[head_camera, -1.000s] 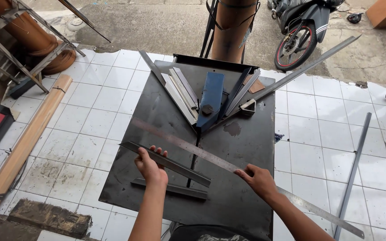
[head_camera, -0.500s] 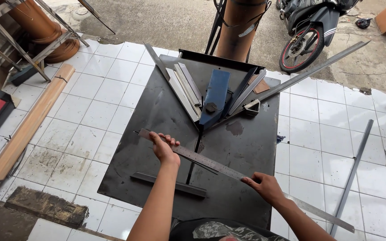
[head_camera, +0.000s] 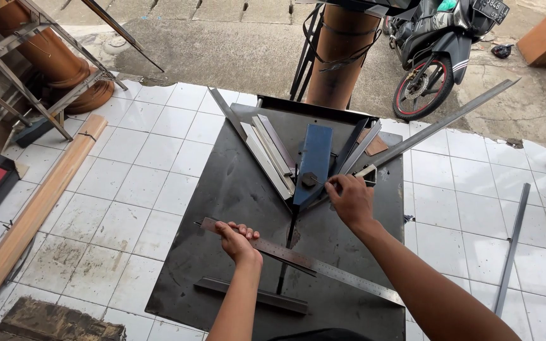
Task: Measuring and marking frame pieces using a ruler and pencil at a manual miter cutting station
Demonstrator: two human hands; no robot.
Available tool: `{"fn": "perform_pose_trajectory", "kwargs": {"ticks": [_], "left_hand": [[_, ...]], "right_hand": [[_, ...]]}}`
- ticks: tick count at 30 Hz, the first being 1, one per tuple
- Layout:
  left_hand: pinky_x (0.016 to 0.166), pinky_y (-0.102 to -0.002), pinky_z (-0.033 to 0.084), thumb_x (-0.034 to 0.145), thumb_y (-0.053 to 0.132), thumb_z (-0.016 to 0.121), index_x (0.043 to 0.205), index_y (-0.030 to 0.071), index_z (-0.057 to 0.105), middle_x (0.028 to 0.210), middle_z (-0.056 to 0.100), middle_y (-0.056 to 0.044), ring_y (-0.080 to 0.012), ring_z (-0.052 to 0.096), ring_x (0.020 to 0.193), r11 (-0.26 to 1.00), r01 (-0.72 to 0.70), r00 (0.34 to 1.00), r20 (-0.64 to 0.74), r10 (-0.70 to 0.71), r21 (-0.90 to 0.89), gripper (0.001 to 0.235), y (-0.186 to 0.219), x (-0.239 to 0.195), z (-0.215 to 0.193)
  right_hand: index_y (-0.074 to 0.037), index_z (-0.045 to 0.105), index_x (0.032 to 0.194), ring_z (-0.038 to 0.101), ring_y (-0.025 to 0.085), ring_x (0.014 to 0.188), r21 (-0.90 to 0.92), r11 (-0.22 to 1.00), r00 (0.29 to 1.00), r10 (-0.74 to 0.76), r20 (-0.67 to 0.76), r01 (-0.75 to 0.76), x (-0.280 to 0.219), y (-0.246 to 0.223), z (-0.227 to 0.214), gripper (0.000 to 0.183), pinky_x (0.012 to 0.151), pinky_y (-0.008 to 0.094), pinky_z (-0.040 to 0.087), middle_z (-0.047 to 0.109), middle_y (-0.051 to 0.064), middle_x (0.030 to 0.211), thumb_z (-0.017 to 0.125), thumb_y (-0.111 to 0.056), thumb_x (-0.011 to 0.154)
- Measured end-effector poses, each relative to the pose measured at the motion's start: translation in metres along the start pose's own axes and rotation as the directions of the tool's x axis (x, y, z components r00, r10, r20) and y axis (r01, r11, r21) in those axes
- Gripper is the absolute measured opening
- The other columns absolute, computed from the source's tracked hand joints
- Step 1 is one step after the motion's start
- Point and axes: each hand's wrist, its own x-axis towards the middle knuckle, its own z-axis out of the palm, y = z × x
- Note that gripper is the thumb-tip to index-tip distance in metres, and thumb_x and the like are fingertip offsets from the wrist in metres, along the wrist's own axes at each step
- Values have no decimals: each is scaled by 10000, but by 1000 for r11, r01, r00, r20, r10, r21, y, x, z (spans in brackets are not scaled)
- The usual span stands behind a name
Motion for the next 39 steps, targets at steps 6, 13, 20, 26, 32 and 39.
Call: {"fn": "perform_pose_trajectory", "kwargs": {"ticks": [6,13,20,26,32,39], "left_hand": [[636,-355,531,1177,731,348,982,242,507,718,420,42,-158,508,591,999,46,998,33,-46,-1,550,3,-6,5],[736,-362,574,1164,752,349,998,235,496,742,442,40,-149,543,654,998,63,992,106,-61,-7,562,28,-32,16],[747,-346,588,1155,748,364,964,234,496,714,460,45,-142,553,642,998,64,979,197,-57,-30,564,27,-62,32],[720,-303,569,1162,722,366,960,248,515,695,448,54,-114,518,613,998,22,959,283,-6,-52,536,19,-89,39],[602,-283,511,1189,679,369,993,240,523,672,373,49,-117,446,553,994,-28,963,265,55,-105,505,19,-110,42],[568,-291,472,1207,640,365,1028,223,530,655,381,35,-130,442,543,983,-71,947,298,120,-170,482,7,-120,39]], "right_hand": [[-294,710,1481,552,267,1131,-355,931,982,-14,190,82,91,-73,50,420,954,554,431,581,21,1140,702,-515,1124],[-120,656,1084,471,155,669,313,949,998,0,-60,19,83,-114,26,271,766,431,513,499,74,803,595,-339,1232],[-196,556,1095,661,211,590,720,693,998,28,-53,19,-43,-104,-1,230,585,450,521,739,73,797,577,-383,1228],[-192,786,1165,868,270,967,555,684,742,-29,670,-474,-119,-55,-31,586,857,427,648,909,125,1017,414,-645,1157],[-67,769,1077,700,263,587,477,682,573,-104,813,-554,-156,-8,-10,786,572,400,613,718,151,738,389,-754,1113],[-113,628,788,534,186,410,620,683,801,-85,592,-386,-171,1,0,512,421,301,468,592,83,480,669,-497,1125]]}}
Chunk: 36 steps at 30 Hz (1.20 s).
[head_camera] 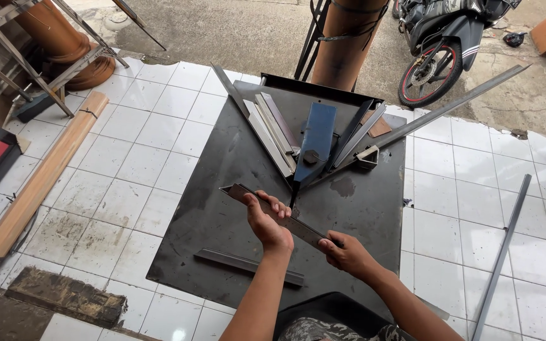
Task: Measuring and marking frame pieces using a ruler and pencil at a manual miter cutting station
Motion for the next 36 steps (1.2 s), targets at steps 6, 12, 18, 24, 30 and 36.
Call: {"fn": "perform_pose_trajectory", "kwargs": {"ticks": [6,12,18,24,30,36], "left_hand": [[573,-297,474,1218,604,351,1066,222,537,669,386,30,-131,435,546,999,-29,1000,4,29,-33,451,-4,1,-10],[552,-306,472,1229,554,349,1114,193,541,667,392,15,-143,426,532,996,-64,998,11,65,-64,424,-2,3,-12],[554,-360,362,1174,521,435,1106,108,552,674,460,-21,-151,356,532,995,-39,999,-27,37,-90,435,4,0,-6],[552,-369,365,1189,479,410,1102,107,554,680,478,-35,-163,369,527,993,-59,998,13,60,-101,408,-4,6,-8],[551,-364,381,1190,476,417,1116,105,556,685,485,-37,-163,379,528,994,-53,998,17,54,-96,403,-4,5,-7],[549,-356,383,1182,523,446,1060,123,553,671,490,-31,-153,375,523,994,-43,999,10,44,-97,431,-4,2,-5]], "right_hand": [[-104,673,850,531,192,422,24,998,998,-57,38,56,5,14,-4,461,408,306,457,643,114,535,630,-451,1150],[-92,692,881,530,191,446,36,996,995,-81,51,79,3,6,-3,389,426,322,472,645,115,557,622,-359,1154],[-112,618,938,475,165,569,24,1000,994,-4,105,2,-17,-30,-2,336,550,312,405,682,83,754,595,-360,1164],[-105,650,941,478,144,541,31,999,994,-37,104,34,-20,-33,-5,314,535,303,409,711,72,771,587,-308,1171],[-104,656,954,486,145,556,38,999,994,-14,107,10,-24,-39,-4,307,548,299,421,720,71,790,568,-293,1180],[-104,668,977,513,154,571,20,1000,996,-4,85,3,-24,-33,-5,286,556,308,440,728,68,796,584,-300,1168]]}}
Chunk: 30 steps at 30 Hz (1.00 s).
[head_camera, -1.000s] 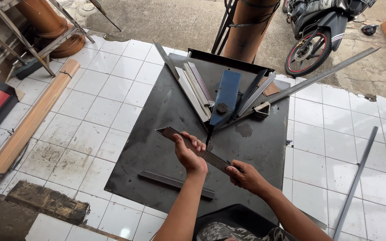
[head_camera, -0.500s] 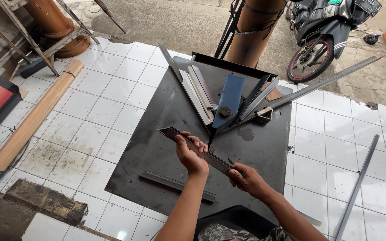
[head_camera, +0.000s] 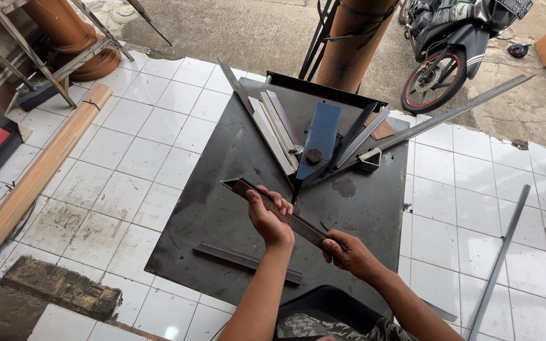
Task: Measuring and marking frame pieces using a ruler and pencil at a manual miter cutting station
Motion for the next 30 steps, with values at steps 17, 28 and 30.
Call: {"fn": "perform_pose_trajectory", "kwargs": {"ticks": [17,28,30], "left_hand": [[530,-349,356,1190,537,423,997,134,560,654,463,-26,-150,354,517,1000,29,999,-39,-29,-3,467,2,3,6],[536,-350,353,1190,520,426,1014,133,555,678,453,-26,-152,349,531,999,42,999,-27,-41,6,445,-1,5,5],[540,-350,341,1197,501,429,1011,141,542,683,446,-22,-152,340,538,999,47,998,-37,-48,-12,421,-2,6,4]], "right_hand": [[-112,664,955,501,143,557,20,999,999,-47,-1,47,2,6,0,297,542,302,423,727,66,779,601,-315,1162],[-107,670,946,481,139,538,-5,1000,999,-22,-24,22,-4,-4,1,320,537,301,415,738,59,785,599,-333,1160],[-104,663,950,459,133,529,13,1000,1000,-13,-15,14,-5,-3,0,351,523,297,398,718,69,777,601,-385,1151]]}}
